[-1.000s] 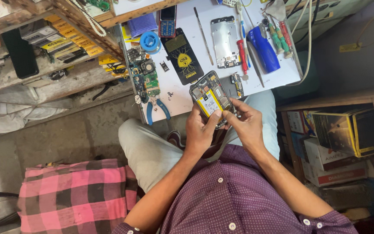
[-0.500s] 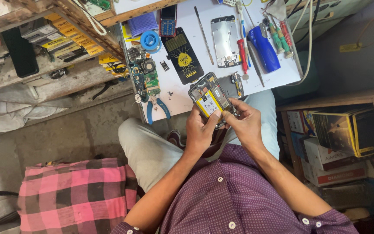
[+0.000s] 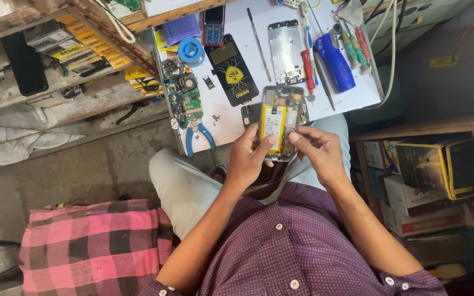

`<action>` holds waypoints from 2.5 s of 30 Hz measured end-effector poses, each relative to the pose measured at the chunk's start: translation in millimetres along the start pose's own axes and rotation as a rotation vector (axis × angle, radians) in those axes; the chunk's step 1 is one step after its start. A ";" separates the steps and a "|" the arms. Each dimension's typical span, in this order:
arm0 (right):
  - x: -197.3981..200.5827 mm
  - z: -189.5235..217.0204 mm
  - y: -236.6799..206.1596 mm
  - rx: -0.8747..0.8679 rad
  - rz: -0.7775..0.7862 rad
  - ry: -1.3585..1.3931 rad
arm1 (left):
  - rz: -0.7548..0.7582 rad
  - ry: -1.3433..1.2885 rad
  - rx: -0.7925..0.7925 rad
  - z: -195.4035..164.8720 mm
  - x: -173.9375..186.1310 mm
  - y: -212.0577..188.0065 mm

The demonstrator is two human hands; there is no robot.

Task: The person uses a metal spudger to pry and separate internal components of a disassembled smartphone held in the left hand. The person repeatedly works along the edges and corners of the phone chassis, then briefly sprays a liquid from a small bottle onto the device.

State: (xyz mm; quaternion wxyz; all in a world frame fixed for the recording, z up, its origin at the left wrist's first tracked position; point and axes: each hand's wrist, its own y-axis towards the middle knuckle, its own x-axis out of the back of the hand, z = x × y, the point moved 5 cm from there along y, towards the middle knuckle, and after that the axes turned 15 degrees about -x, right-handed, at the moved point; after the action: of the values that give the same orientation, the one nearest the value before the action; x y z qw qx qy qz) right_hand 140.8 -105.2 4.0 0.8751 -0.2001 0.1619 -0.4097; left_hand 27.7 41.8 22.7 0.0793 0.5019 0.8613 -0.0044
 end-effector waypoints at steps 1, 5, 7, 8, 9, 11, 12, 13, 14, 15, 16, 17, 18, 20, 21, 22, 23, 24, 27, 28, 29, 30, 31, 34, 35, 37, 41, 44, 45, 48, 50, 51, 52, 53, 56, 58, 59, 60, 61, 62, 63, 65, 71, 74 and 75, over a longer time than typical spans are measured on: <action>-0.3 0.1 -0.4 -0.008 0.008 0.017 | 0.004 0.023 0.032 -4.0 -1.0 2.1; -4.4 2.4 -4.0 0.026 -0.039 0.086 | -0.108 0.431 -0.246 -42.5 0.9 3.9; -5.0 5.1 -6.2 0.065 -0.091 0.107 | -0.169 0.703 -0.468 -63.4 -1.0 -0.6; -5.3 6.9 -6.6 0.082 -0.111 0.111 | -0.174 0.796 -0.517 -69.2 -1.3 -1.3; -5.3 8.2 -7.6 0.095 -0.130 0.115 | -0.179 0.891 -0.562 -73.6 -2.0 -2.6; -7.1 10.2 -9.5 0.103 -0.132 0.093 | -0.043 0.899 -0.621 -74.5 -7.2 -2.8; -7.7 11.3 -10.4 0.109 -0.133 0.081 | 0.024 0.901 -0.650 -74.3 -10.0 -3.3; -8.8 11.9 -11.4 0.114 -0.135 0.075 | 0.043 0.929 -0.673 -74.3 -11.9 -3.7; -10.0 12.1 -12.6 0.119 -0.140 0.069 | 0.063 0.955 -0.697 -73.8 -15.1 -3.7; -11.0 12.7 -13.5 0.124 -0.145 0.064 | 0.083 0.981 -0.721 -73.7 -17.5 -4.0; -11.5 13.1 -14.2 0.125 -0.146 0.052 | 0.100 0.983 -0.715 -73.2 -17.9 -4.8; -11.5 13.5 -15.0 0.124 -0.147 0.040 | 0.117 0.985 -0.709 -73.1 -18.2 -6.5; -11.4 13.8 -15.7 0.123 -0.147 0.027 | 0.133 0.987 -0.703 -72.7 -19.0 -7.4; -12.0 13.8 -16.0 0.122 -0.147 0.018 | 0.158 1.007 -0.748 -74.0 -21.0 -6.7; -12.3 13.5 -16.2 0.120 -0.147 0.014 | 0.171 1.017 -0.770 -74.7 -22.2 -6.4; -12.5 13.3 -16.2 0.123 -0.147 0.011 | 0.184 1.033 -0.770 -74.6 -23.2 -5.8; -13.3 12.9 -16.2 0.124 -0.147 0.008 | 0.198 1.049 -0.770 -74.6 -23.8 -5.4; -13.9 12.6 -16.2 0.127 -0.146 0.005 | 0.212 1.064 -0.770 -74.5 -24.6 -4.7; -15.0 12.3 -16.2 0.126 -0.166 -0.025 | 0.267 1.094 -0.762 -72.8 -27.0 -1.2; -15.1 12.9 -16.4 0.133 -0.167 -0.026 | 0.282 1.096 -0.761 -71.9 -27.7 -0.3; -15.2 13.8 -16.5 0.141 -0.168 -0.026 | 0.298 1.097 -0.761 -70.8 -28.5 0.5; -15.4 14.4 -17.0 0.148 -0.168 -0.027 | 0.313 1.099 -0.759 -69.2 -29.2 1.1; -15.8 15.0 -17.6 0.152 -0.174 -0.039 | 0.317 1.096 -0.765 -67.7 -29.3 2.1; -16.4 16.5 -19.3 0.155 -0.186 -0.069 | 0.347 1.089 -0.789 -60.7 -29.9 6.9; -16.7 16.8 -19.3 0.151 -0.186 -0.073 | 0.372 1.088 -0.802 -58.0 -29.2 9.3; -16.9 16.6 -19.3 0.142 -0.192 -0.077 | 0.387 1.051 -0.818 -54.4 -28.0 10.4; -15.5 14.0 -16.2 0.116 -0.178 -0.020 | 0.361 0.948 -0.871 -51.3 -25.6 8.5; -12.4 10.3 -12.0 0.081 -0.166 0.013 | 0.352 0.923 -0.869 -49.1 -23.8 7.2; -11.3 9.0 -10.6 0.068 -0.164 0.013 | 0.348 0.919 -0.857 -48.5 -23.2 7.1; -9.8 5.7 -6.6 0.045 -0.105 0.101 | 0.331 0.922 -0.882 -51.4 -22.4 3.6; -8.7 4.4 -5.3 0.031 -0.080 0.110 | 0.329 0.926 -0.899 -54.5 -22.0 1.2; -8.3 4.0 -4.9 0.023 -0.069 0.114 | 0.328 0.927 -0.908 -55.9 -21.8 0.1; -7.6 3.8 -4.5 0.012 -0.060 0.116 | 0.327 0.917 -0.907 -57.0 -21.8 -0.5; -6.6 3.8 -4.5 0.000 -0.050 0.118 | 0.326 0.907 -0.906 -58.1 -22.0 -1.2; -4.0 6.2 -2.2 -0.020 -0.017 0.154 | 0.341 0.885 -0.889 -61.2 -21.0 -2.8; -3.0 7.9 -1.8 -0.024 -0.003 0.166 | 0.340 0.870 -0.881 -63.4 -21.3 -2.9; -3.2 8.5 -1.9 -0.025 -0.002 0.162 | 0.332 0.861 -0.882 -64.8 -21.0 -2.7; -3.3 9.0 -1.9 -0.026 -0.001 0.159 | 0.325 0.851 -0.883 -66.3 -21.0 -2.5; -3.1 9.6 -1.9 -0.028 -0.004 0.159 | 0.305 0.836 -0.865 -67.5 -20.2 -1.9; -2.4 10.5 -1.5 -0.030 -0.007 0.159 | 0.287 0.820 -0.848 -68.7 -19.5 -1.2; -1.9 11.1 -1.4 -0.032 -0.011 0.160 | 0.269 0.805 -0.830 -69.9 -18.4 -0.7; -0.7 12.4 -1.5 -0.034 -0.006 0.173 | 0.258 0.823 -0.814 -72.5 -17.3 -0.4; 1.0 11.8 -1.4 -0.065 0.026 0.222 | 0.255 0.834 -0.800 -76.1 -16.0 0.8; 0.7 12.0 -1.9 -0.058 0.036 0.212 | 0.251 0.838 -0.785 -75.3 -16.4 1.3; 0.1 12.4 -1.9 -0.054 0.040 0.206 | 0.247 0.838 -0.780 -75.2 -15.9 1.7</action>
State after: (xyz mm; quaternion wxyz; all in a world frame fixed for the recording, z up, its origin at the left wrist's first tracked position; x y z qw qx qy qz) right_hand 145.1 -103.7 15.7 0.8561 -0.1770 0.2659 -0.4063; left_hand 26.9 35.4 99.4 -0.0891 0.4913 0.6922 0.5211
